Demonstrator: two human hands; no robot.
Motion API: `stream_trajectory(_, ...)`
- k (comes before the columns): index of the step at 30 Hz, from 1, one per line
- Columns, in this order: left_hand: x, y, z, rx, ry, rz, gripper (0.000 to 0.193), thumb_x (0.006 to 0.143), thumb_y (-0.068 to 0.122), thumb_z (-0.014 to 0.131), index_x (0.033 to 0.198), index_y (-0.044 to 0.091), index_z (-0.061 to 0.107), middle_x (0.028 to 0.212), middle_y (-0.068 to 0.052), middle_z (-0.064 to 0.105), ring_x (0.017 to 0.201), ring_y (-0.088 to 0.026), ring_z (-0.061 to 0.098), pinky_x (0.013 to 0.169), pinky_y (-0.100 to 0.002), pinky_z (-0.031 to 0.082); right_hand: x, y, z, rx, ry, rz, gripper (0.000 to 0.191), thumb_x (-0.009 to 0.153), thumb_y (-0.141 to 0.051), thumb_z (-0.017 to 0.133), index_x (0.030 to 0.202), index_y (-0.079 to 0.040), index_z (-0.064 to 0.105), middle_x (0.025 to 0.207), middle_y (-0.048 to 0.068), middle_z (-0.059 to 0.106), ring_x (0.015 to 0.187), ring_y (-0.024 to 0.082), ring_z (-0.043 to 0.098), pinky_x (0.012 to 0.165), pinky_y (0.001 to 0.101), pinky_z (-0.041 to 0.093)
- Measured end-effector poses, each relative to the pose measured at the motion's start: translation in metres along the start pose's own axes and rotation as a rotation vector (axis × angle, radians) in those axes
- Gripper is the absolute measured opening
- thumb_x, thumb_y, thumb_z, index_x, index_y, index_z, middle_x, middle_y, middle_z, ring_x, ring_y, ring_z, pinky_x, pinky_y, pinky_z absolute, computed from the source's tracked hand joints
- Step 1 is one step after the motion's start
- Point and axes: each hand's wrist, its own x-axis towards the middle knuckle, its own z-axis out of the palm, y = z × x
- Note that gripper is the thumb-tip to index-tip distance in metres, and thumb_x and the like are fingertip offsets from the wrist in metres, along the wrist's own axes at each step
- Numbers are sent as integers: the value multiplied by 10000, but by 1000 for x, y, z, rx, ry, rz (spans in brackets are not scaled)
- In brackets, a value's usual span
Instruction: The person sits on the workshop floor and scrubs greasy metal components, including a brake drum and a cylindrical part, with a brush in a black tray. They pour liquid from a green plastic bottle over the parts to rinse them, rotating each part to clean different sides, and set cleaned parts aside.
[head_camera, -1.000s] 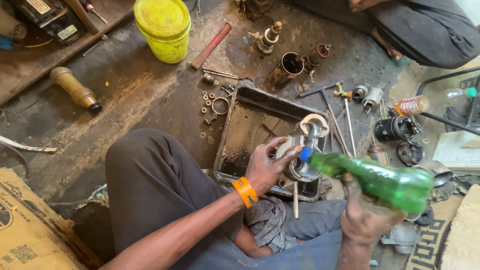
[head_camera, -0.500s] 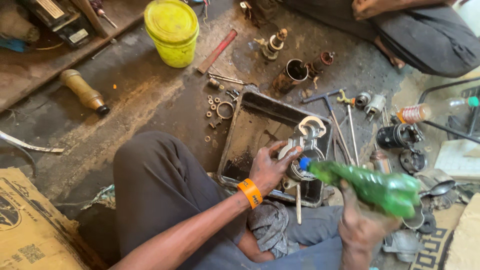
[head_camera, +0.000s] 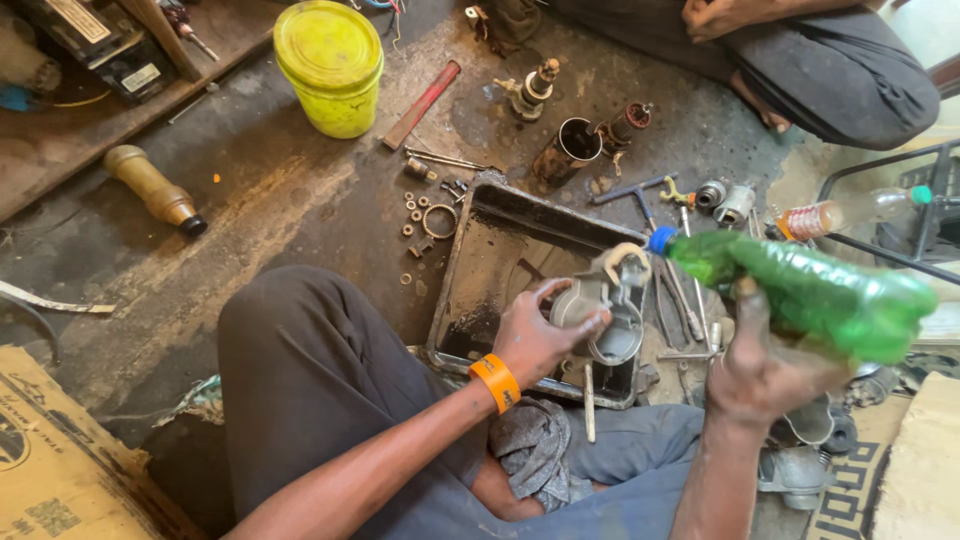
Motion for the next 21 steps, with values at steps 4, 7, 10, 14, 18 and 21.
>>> stream_trajectory(4, -2, 2, -1, 255, 104, 420, 862, 688, 478, 883, 1336, -5, 583, 1293, -284, 641, 1304, -435, 546, 1104, -474, 434, 1, -6, -5, -35, -3, 54, 528, 929, -126, 793, 1329, 121, 554, 1245, 175, 647, 1124, 241, 681, 987, 309, 606)
stream_trajectory(7, 3, -8, -5, 373, 30, 605, 933, 776, 467, 840, 1486, 8, 444, 1487, -314, 419, 1373, -485, 438, 1140, -517, 415, -7, -11, -20, 71, 8, 69, 452, 960, -49, 797, 1312, 130, 577, 1171, 187, 666, 1021, 246, 697, 943, 319, 610)
stream_trajectory(10, 12, -15, -8, 571, 4, 828, 749, 845, 384, 799, 1444, 55, 492, 1550, -277, 371, 1450, -486, 377, 1200, -527, 371, -8, -9, -28, 165, 17, 56, 434, 986, -8, 813, 1325, 127, 578, 1160, 177, 674, 1003, 243, 707, 950, 319, 618)
stream_trajectory(14, 16, -16, -10, 790, 36, 1015, 479, 860, 278, 703, 1304, 138, 590, 1522, -219, 425, 1464, -407, 349, 1181, -659, 199, -2, -7, -26, -42, 17, 72, 354, 961, -35, 779, 1228, 136, 621, 1142, 170, 695, 931, 222, 691, 883, 268, 583)
stream_trajectory(18, 14, -13, -16, 855, -11, 1165, 419, 922, 173, 612, 1336, 111, 601, 1608, -200, 398, 1536, -399, 323, 1310, -570, 212, 1, -11, -18, 109, 11, 96, 435, 969, -2, 790, 1318, 130, 567, 1182, 178, 667, 995, 234, 693, 889, 309, 605)
stream_trajectory(21, 15, -13, -17, 870, -40, 1248, 437, 915, 183, 605, 1344, 98, 605, 1615, -163, 411, 1532, -355, 354, 1312, -567, 230, 0, -16, -20, 108, 12, 54, 437, 963, -6, 779, 1320, 115, 559, 1221, 161, 652, 1058, 229, 688, 987, 321, 602)
